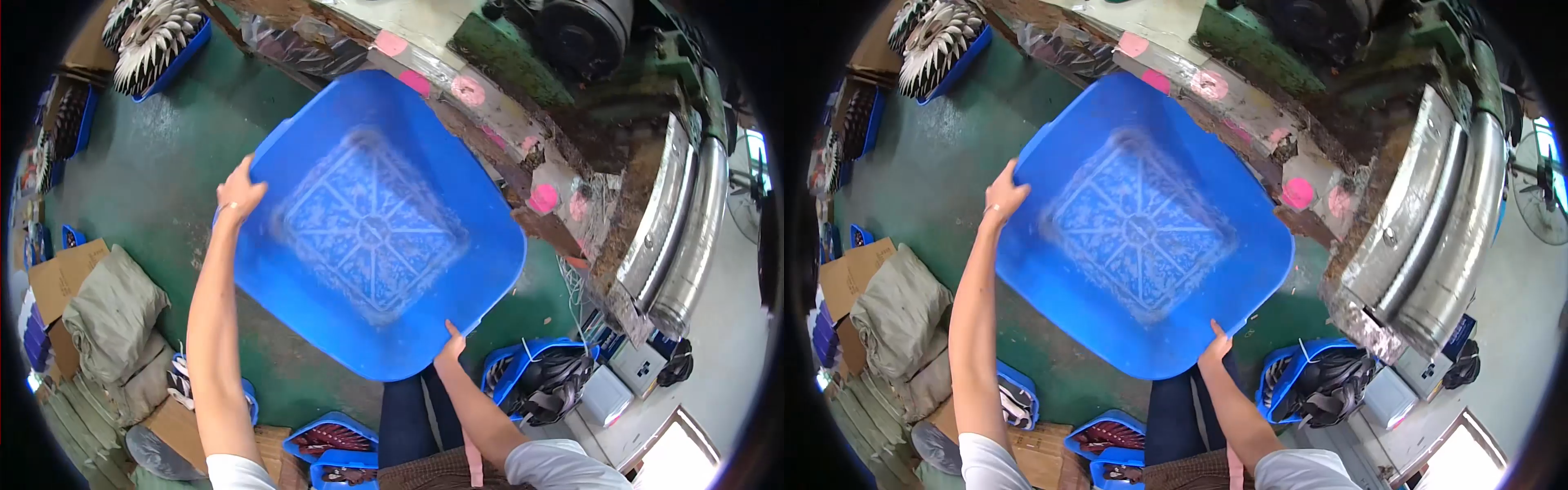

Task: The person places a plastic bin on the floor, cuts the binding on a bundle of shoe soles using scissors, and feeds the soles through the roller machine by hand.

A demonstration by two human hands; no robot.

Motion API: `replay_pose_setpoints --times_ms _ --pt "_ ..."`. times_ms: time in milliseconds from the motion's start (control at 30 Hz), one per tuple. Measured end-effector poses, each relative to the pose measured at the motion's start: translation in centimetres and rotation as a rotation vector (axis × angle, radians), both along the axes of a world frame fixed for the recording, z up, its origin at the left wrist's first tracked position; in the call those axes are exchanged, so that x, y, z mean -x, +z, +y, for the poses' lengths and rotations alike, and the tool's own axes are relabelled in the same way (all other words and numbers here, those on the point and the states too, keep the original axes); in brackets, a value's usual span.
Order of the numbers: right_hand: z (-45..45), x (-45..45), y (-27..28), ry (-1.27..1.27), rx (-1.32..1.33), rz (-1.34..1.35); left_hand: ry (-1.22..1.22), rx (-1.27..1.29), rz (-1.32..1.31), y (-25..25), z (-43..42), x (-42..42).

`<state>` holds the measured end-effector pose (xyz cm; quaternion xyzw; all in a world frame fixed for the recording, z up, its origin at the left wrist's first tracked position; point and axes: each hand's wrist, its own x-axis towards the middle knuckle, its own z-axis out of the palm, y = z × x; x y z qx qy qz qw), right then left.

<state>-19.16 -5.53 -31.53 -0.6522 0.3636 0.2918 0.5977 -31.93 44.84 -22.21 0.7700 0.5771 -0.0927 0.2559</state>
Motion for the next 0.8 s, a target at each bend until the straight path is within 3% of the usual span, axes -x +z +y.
replay_pose_setpoints --times_ms 67,200,367,467,567,700,767,800 --pt "-0.6 1.1 -0.9 -0.129 0.029 0.101 -0.049 -0.132 0.04 -2.5 0.2 -2.2" --pt "-0.8 2.2 -1.1 -0.155 0.133 0.171 -0.045 -0.047 0.063 -2.7 0.5 -2.8" --pt "-3.8 1.0 -2.4 0.006 -0.045 0.258 -0.074 -0.207 0.046 -1.1 -3.6 -0.4" --pt "-1.7 -0.8 0.4 0.085 0.102 0.289 -0.067 -0.323 0.009 -0.6 -7.5 1.3" --pt "-2.0 -1.9 -0.1 0.104 0.07 0.272 -0.017 -0.369 0.008 -0.1 -12.4 3.6" --pt "-2.0 -2.5 -0.8 0.107 0.03 0.356 0.356 -0.367 -0.07 -0.8 -19.1 8.5" --pt "1.1 -3.3 3.5 0.306 0.227 0.232 0.669 -0.348 -0.274 -5.8 -23.3 12.8" --pt "1.5 -3.6 3.6 0.307 0.233 0.237 0.953 -0.135 -0.41 -10.2 -25.9 15.4"
